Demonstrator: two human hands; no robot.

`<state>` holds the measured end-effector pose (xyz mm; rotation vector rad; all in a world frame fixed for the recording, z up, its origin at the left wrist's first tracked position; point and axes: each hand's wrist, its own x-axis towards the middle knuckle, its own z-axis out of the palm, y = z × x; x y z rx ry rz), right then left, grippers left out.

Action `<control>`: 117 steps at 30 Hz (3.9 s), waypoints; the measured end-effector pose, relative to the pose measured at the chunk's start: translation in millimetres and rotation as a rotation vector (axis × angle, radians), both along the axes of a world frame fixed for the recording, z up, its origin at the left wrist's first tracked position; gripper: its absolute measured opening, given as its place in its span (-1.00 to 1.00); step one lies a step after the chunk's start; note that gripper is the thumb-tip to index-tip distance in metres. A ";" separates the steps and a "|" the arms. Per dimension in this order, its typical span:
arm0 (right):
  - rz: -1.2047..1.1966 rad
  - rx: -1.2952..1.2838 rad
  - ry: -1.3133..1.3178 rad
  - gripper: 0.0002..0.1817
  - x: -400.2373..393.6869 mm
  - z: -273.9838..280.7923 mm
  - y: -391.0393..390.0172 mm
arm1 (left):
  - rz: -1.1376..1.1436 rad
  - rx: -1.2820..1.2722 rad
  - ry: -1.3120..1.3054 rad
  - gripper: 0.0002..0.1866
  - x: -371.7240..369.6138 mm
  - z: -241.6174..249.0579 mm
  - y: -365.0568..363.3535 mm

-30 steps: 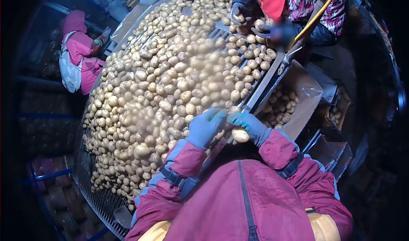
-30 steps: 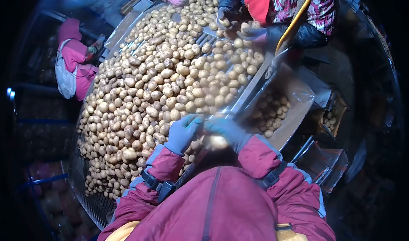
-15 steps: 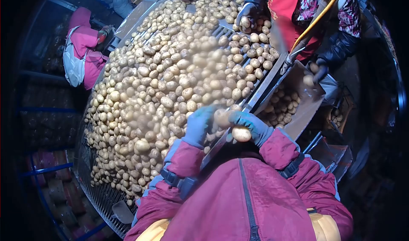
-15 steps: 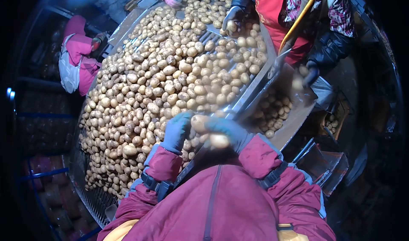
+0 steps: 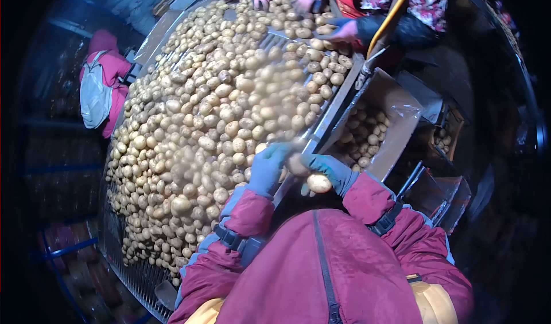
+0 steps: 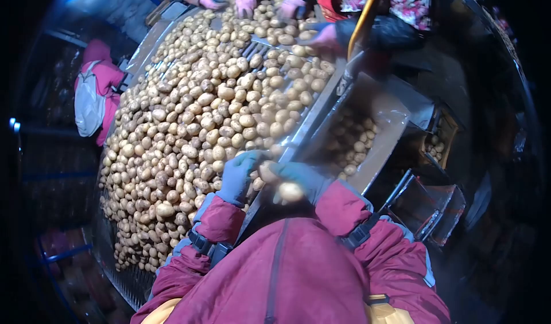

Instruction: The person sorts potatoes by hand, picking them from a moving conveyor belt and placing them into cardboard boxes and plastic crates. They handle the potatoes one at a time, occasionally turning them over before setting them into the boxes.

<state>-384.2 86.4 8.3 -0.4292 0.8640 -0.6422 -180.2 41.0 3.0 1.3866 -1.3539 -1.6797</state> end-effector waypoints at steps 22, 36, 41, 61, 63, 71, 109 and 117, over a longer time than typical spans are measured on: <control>-0.076 -0.219 0.456 -0.54 -40.0 -49.1 -63.2 | 0.444 -0.302 -1.374 -0.14 265.8 -56.8 1.6; 0.320 -0.046 0.246 -0.62 89.4 -43.2 -60.6 | 0.176 -0.274 -0.940 -0.06 105.3 -20.2 -78.2; 0.346 -0.045 0.203 -0.59 83.5 -76.9 -51.1 | 0.131 -0.609 -0.789 -0.20 114.1 -28.3 -49.3; 0.258 0.018 0.185 -0.58 83.3 -56.0 -48.1 | 0.267 -0.563 -0.743 -0.38 165.2 -28.8 10.4; 0.279 -0.010 0.218 -0.60 79.8 -52.5 -47.2 | 0.182 -0.594 -0.847 -0.36 155.2 -32.4 5.4; 0.382 -0.102 0.201 -0.60 76.4 -40.6 -40.4 | 0.232 -0.606 -0.788 -0.40 193.8 -49.1 -11.6; 0.555 -0.847 0.940 -0.45 77.2 -48.1 -116.4 | 0.091 -0.330 -1.185 -0.73 187.9 -75.4 -63.9; 0.432 -0.899 1.140 -0.38 87.3 -105.6 -97.4 | 0.279 -0.203 -0.918 -0.68 207.9 -81.1 -63.7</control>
